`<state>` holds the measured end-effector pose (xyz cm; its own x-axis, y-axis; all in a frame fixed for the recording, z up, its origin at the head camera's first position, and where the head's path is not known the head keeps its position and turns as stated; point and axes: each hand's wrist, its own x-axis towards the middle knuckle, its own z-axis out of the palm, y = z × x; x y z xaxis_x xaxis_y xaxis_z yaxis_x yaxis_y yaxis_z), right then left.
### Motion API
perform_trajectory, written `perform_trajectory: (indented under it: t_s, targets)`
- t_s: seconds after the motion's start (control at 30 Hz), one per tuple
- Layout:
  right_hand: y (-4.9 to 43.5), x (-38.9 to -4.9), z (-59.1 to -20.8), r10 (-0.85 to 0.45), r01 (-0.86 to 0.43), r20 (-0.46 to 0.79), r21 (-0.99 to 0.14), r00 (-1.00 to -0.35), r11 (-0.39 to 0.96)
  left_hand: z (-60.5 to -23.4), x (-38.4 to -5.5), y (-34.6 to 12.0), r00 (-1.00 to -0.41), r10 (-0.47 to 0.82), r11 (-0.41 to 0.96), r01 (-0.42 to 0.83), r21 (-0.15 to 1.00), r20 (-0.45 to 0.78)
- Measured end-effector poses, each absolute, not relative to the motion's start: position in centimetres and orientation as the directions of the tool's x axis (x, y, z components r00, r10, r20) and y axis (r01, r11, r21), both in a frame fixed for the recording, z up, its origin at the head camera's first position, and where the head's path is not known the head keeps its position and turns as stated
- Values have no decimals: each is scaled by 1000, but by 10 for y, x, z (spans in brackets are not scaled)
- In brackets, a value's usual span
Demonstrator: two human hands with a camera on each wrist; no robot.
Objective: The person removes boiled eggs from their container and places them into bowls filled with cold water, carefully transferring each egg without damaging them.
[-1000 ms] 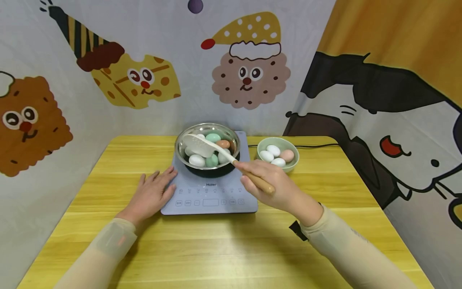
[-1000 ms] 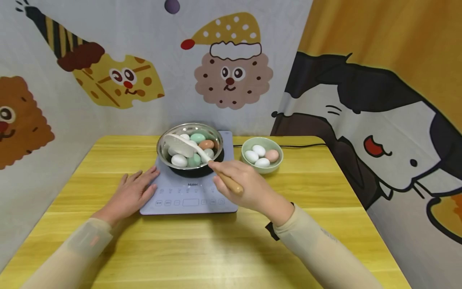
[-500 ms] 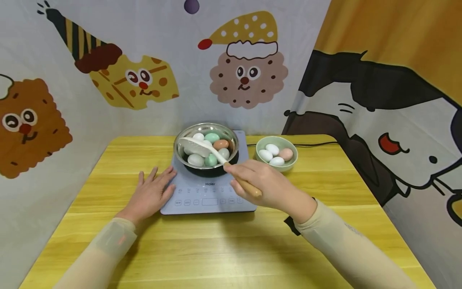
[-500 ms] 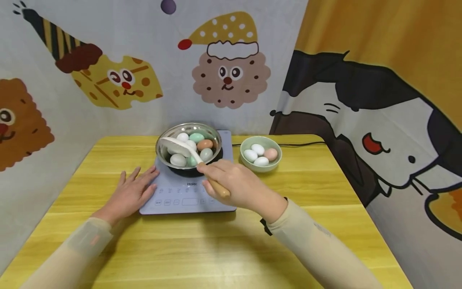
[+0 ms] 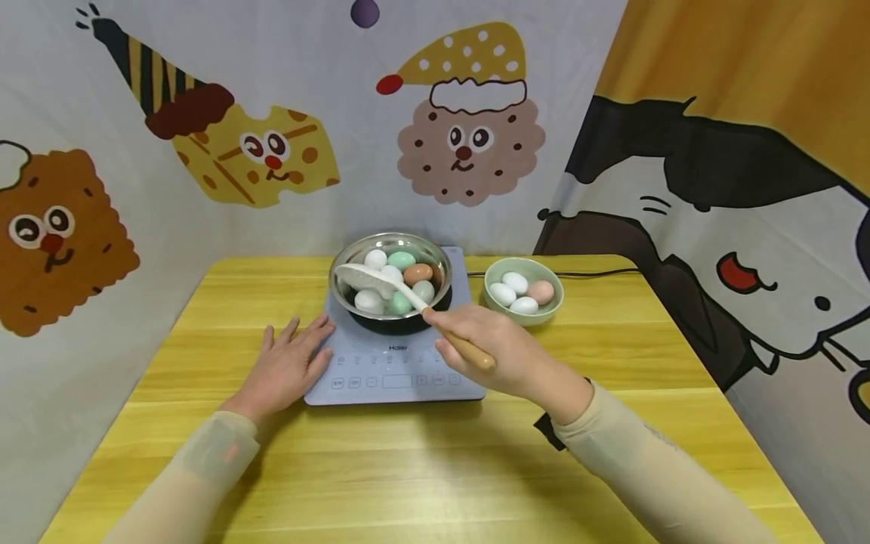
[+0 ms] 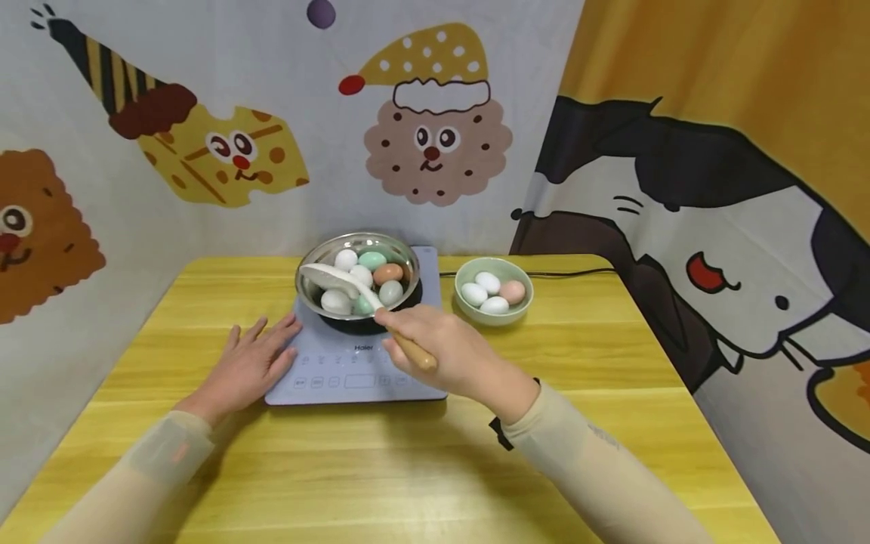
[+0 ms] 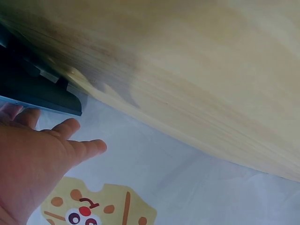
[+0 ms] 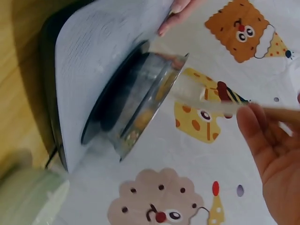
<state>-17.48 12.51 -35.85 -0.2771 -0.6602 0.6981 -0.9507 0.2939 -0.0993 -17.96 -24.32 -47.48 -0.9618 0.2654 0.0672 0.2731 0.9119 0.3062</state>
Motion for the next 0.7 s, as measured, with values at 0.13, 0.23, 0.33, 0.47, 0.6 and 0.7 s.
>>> perform_trajectory:
  t_s: [0.13, 0.23, 0.33, 0.47, 0.6, 0.7]
  targets:
    - [126, -175, -365, -684, -955, 684, -65, -254, 290, -475, -180, -243, -962, 266, 911, 273, 308, 65]
    - [128, -174, -367, -607, -924, 710, -176, -357, 339, -474, -180, -243, -961, 267, 909, 274, 314, 64]
    - [131, -172, -369, -470, -807, 658, -514, -589, 292, -474, -180, -243, -961, 268, 908, 274, 318, 63]
    - [134, -174, -371, -242, -429, 410, -903, -879, 27, -474, -180, -244, -962, 265, 905, 269, 328, 59]
    - [138, -181, -372, -117, -155, 174, -976, -978, -152, -474, -180, -244, -963, 263, 905, 266, 333, 56]
    - [142, -186, -374, -106, -7, 34, -970, -994, -244, -474, -179, -244, -964, 261, 906, 264, 332, 55]
